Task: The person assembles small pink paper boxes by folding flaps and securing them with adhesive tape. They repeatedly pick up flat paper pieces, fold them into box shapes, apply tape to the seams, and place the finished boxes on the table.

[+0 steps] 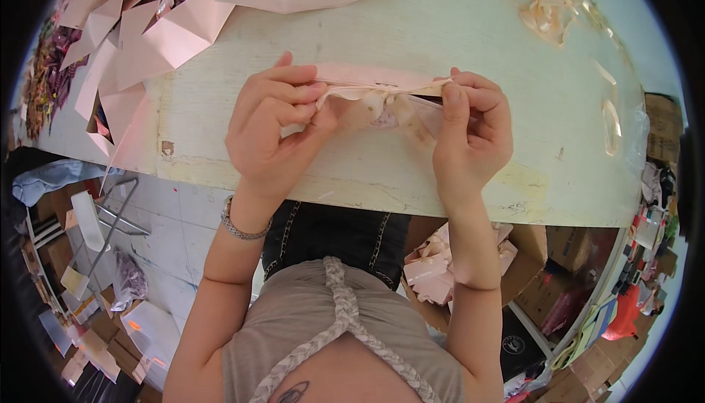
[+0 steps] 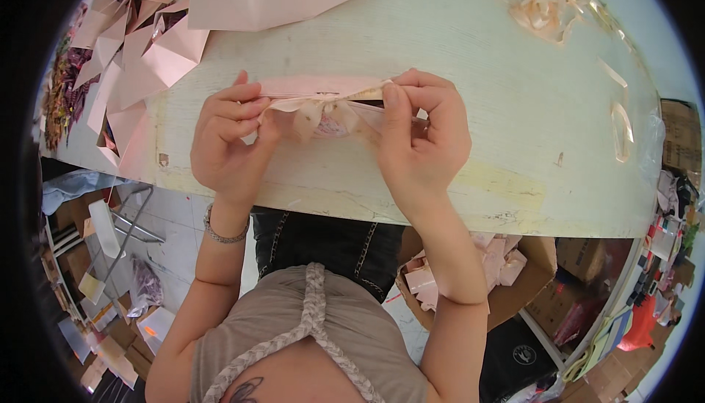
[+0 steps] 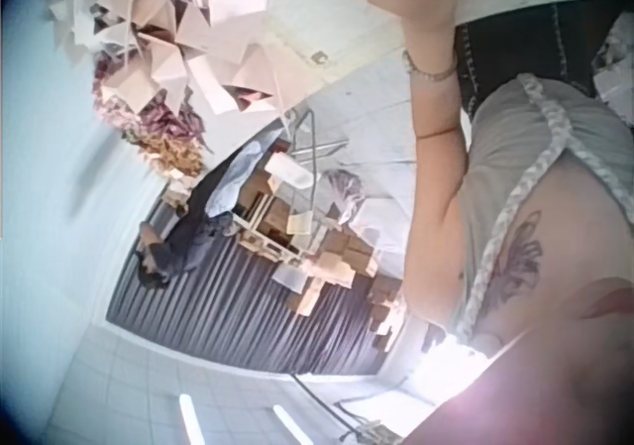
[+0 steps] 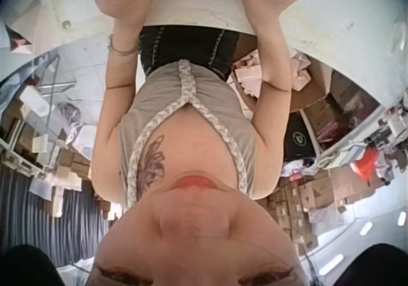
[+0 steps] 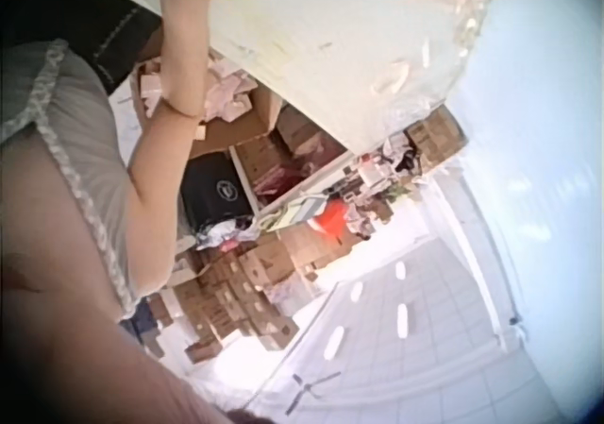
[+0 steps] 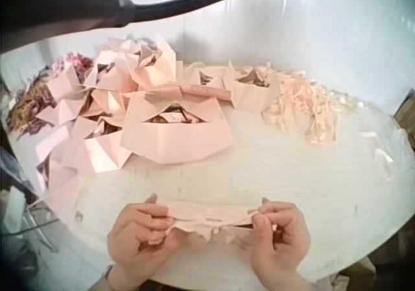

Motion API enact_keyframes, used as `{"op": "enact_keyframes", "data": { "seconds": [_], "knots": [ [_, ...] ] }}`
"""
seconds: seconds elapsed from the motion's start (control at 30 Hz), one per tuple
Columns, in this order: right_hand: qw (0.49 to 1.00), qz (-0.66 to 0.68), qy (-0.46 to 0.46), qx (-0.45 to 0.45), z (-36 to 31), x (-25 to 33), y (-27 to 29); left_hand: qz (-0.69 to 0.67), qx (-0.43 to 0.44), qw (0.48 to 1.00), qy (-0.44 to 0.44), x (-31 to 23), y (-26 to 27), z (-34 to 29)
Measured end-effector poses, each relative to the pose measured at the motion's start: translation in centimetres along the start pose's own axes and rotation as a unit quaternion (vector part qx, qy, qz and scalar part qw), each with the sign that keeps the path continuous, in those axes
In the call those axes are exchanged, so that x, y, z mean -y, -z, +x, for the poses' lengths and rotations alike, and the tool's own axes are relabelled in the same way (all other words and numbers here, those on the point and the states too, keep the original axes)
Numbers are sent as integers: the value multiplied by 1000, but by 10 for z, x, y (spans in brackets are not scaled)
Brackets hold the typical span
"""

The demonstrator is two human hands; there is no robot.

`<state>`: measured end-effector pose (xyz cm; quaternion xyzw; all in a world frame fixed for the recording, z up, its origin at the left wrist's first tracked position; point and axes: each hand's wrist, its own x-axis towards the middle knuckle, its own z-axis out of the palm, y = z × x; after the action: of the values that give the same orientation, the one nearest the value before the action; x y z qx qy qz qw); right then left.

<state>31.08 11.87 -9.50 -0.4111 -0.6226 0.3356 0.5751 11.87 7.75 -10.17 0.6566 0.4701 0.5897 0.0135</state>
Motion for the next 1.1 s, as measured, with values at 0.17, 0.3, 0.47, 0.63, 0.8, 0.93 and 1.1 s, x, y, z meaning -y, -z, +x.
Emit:
{"op": "enact_keyframes", "data": {
  "seconds": [0.17,0.3,0.47,0.63,0.8,0.93,1.1],
  "knots": [
    [992,54,-82,78,14,5,17,-33,145,989,-19,8,16,21],
    [941,-68,-126,307,31,12,88,-47,4,995,89,22,40,64],
    [716,-119,-298,620,78,64,194,225,116,929,271,98,57,120],
    [848,-171,-275,419,79,38,139,199,166,927,271,87,46,111],
    [888,120,-368,248,71,-15,54,-38,236,927,288,51,51,75],
    [905,104,-348,221,40,23,23,-68,293,910,284,9,49,60],
    [897,127,-366,215,31,46,0,-2,397,898,191,-34,30,68]
  ]
}}
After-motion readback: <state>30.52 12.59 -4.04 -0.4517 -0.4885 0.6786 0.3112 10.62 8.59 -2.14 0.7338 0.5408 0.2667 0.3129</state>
